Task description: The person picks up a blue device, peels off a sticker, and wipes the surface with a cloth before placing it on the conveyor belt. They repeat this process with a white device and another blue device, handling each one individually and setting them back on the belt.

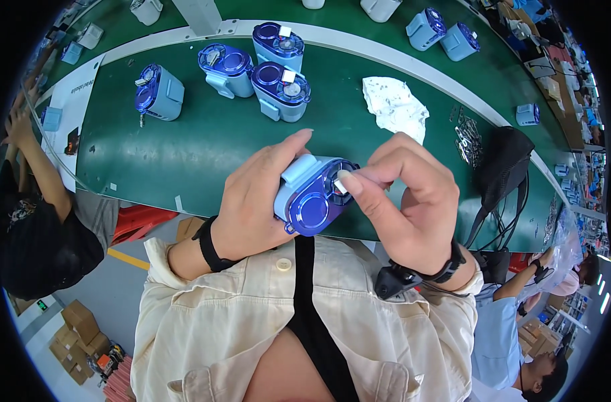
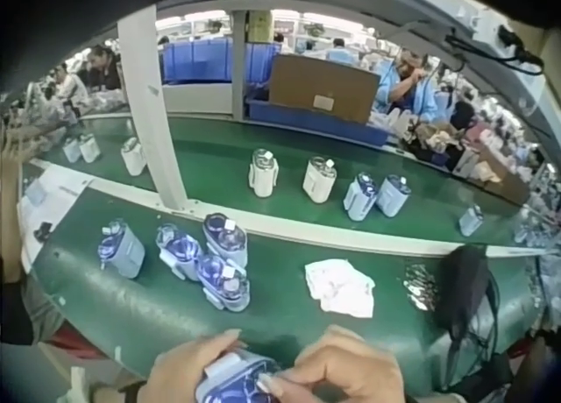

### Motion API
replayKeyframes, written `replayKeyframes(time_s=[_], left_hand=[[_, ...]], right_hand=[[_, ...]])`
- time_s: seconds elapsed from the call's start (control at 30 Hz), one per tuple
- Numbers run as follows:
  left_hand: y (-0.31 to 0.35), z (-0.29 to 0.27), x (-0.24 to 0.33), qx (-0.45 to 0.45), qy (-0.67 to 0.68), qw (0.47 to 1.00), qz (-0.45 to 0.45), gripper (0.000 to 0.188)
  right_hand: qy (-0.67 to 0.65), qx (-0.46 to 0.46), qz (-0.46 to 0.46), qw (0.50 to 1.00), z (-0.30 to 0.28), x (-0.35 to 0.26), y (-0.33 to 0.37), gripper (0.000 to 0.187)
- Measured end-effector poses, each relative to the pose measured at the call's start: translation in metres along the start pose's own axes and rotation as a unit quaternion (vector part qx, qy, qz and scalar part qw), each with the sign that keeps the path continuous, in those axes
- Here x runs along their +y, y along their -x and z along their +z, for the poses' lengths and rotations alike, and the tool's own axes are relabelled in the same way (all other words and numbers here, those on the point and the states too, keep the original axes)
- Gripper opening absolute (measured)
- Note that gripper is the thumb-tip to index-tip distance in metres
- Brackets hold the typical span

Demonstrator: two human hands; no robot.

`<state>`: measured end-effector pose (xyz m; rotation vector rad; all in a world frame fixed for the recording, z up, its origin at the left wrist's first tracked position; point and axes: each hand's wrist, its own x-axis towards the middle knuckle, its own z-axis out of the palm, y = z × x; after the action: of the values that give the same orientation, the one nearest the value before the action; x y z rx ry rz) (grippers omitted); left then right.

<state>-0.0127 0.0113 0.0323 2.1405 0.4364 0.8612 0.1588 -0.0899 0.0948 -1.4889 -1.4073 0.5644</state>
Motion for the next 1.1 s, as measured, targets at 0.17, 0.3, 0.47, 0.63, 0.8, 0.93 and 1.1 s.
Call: replayKeyframes(time_s=[0.17, 0.3, 0.47, 0.63, 0.8, 0.93, 1.1], left_hand=[[0.000, 0.002, 0.002, 0.025, -0.057, 0.998, 0.020, 0.075], [0.001, 0.006, -0.002, 0.059, -0.099, 0.992, 0.052, 0.079], [0.001, 0.010, -0.002, 0.072, -0.143, 0.985, 0.063, 0.076], [0.002, 0.014, -0.004, 0.119, -0.161, 0.977, 0.068, 0.070], [0.004, 0.016, -0.011, 0.143, -0.106, 0.982, 0.062, 0.069], [0.002, 0.015, -0.009, 0.143, -0.067, 0.986, 0.055, 0.070], [0.004, 0.014, -0.003, 0.116, -0.080, 0.986, 0.085, 0.074]], right_hand=[[0.067, 0.062, -0.078, 0.993, 0.006, 0.008, 0.005, 0.009], [0.138, 0.086, -0.136, 0.977, 0.009, 0.009, 0.005, 0.012], [0.242, 0.103, -0.215, 0.940, 0.010, 0.010, 0.003, 0.018], [0.299, 0.087, -0.287, 0.906, 0.009, 0.012, 0.002, 0.024], [0.295, 0.051, -0.317, 0.900, 0.000, 0.014, 0.001, 0.033], [0.098, 0.048, -0.222, 0.969, -0.001, 0.016, -0.005, 0.036], [-0.199, -0.013, -0.047, 0.979, 0.023, 0.027, -0.008, 0.043]])
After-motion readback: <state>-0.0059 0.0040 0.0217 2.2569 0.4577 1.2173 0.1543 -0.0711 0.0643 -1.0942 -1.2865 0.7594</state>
